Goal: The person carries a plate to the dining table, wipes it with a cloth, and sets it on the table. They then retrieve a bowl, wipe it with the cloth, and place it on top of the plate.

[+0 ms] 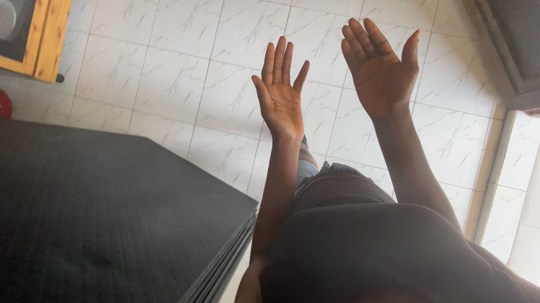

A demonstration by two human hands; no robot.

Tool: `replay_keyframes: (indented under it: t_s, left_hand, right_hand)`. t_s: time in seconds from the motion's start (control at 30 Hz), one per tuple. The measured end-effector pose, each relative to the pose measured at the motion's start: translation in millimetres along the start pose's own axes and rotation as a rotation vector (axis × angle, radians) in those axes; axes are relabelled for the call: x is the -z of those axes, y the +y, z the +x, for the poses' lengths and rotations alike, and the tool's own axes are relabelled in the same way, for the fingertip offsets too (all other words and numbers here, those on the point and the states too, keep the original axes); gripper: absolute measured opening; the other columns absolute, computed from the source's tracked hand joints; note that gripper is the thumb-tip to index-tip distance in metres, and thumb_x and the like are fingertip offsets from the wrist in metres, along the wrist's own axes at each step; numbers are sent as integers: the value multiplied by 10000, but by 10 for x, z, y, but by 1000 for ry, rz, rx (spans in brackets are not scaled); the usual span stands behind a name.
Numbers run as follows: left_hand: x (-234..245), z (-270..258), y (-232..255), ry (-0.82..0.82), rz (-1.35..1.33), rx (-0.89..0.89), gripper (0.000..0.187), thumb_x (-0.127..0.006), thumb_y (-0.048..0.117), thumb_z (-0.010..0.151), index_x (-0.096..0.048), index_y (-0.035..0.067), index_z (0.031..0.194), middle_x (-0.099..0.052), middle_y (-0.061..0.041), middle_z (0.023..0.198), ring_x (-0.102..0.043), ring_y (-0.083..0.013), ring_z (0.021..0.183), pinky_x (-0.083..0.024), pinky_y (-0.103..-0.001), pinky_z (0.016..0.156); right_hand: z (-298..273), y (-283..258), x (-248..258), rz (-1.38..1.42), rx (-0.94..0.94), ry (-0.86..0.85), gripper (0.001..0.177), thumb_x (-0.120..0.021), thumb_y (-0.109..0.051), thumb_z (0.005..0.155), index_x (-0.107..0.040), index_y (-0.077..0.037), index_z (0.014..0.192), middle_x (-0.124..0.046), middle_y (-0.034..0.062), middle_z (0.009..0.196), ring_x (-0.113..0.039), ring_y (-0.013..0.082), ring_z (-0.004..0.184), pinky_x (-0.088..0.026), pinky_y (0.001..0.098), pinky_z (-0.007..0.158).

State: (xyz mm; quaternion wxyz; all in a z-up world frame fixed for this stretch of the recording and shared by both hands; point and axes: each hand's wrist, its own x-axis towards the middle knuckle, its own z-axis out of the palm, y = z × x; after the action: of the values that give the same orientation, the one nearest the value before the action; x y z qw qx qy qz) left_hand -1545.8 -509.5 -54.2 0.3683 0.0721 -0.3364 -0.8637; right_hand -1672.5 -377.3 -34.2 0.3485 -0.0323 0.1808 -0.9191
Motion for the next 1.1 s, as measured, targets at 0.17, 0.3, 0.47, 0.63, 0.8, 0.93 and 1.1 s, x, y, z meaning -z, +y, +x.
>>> replay_keyframes:
  t_s: [0.17,0.3,0.47,0.63,0.8,0.93,1.1]
  left_hand:
    - [91,840,-368,-13,-53,23,740,-218,583,1105,-268,59,1625,-295,-189,1681,-249,-305,1594,-373,-541,1250]
    - [65,1708,-476,-30,-63,1,731,-231,575,1116,-278,54,1627,-295,-192,1689,-245,-308,1604,-364,-530,1264]
    - [83,2578,-471,-66,-67,3,736,-232,577,1106,-278,52,1619,-297,-192,1679,-245,-301,1599,-389,-553,1241]
    - [67,3179,-600,-38,-30,34,744,-237,581,1105,-279,43,1618,-298,-203,1677,-248,-306,1598,-385,-545,1247]
    - [170,3719,-740,-23,-22,46,748,-225,583,1111,-295,34,1613,-315,-215,1671,-257,-319,1596,-370,-526,1255]
    - [307,4234,-872,19,-32,33,755,-206,584,1108,-311,23,1601,-325,-215,1664,-261,-322,1590,-343,-527,1262]
    - [332,5191,-1003,32,-110,-41,751,-198,567,1119,-319,-1,1596,-317,-217,1668,-254,-321,1594,-303,-531,1284]
  right_hand:
    - [760,-178,116,-31,35,41,822,-402,-630,1010,-483,70,1433,-560,253,1455,-525,349,1450,-407,457,1303]
    - [1599,-249,80,-66,36,-14,829,-415,-640,1001,-470,60,1441,-532,249,1478,-501,353,1466,-397,462,1306]
    - [2484,-160,-45,-43,41,20,832,-448,-620,1000,-459,72,1464,-515,256,1501,-488,354,1483,-393,457,1310]
    - [3067,-85,-108,-37,-21,-1,824,-472,-622,1000,-447,69,1446,-534,261,1470,-512,360,1452,-395,460,1302]
    - [3718,-113,-7,-35,-10,5,836,-472,-636,997,-445,64,1453,-526,257,1477,-498,358,1463,-392,458,1308]
    - [4371,-201,171,-18,21,41,855,-497,-645,966,-400,44,1464,-474,257,1524,-458,360,1504,-360,458,1275]
    - [5444,-471,288,-62,35,-80,945,-564,-657,933,-303,27,1531,-433,240,1565,-417,346,1537,-355,453,1315]
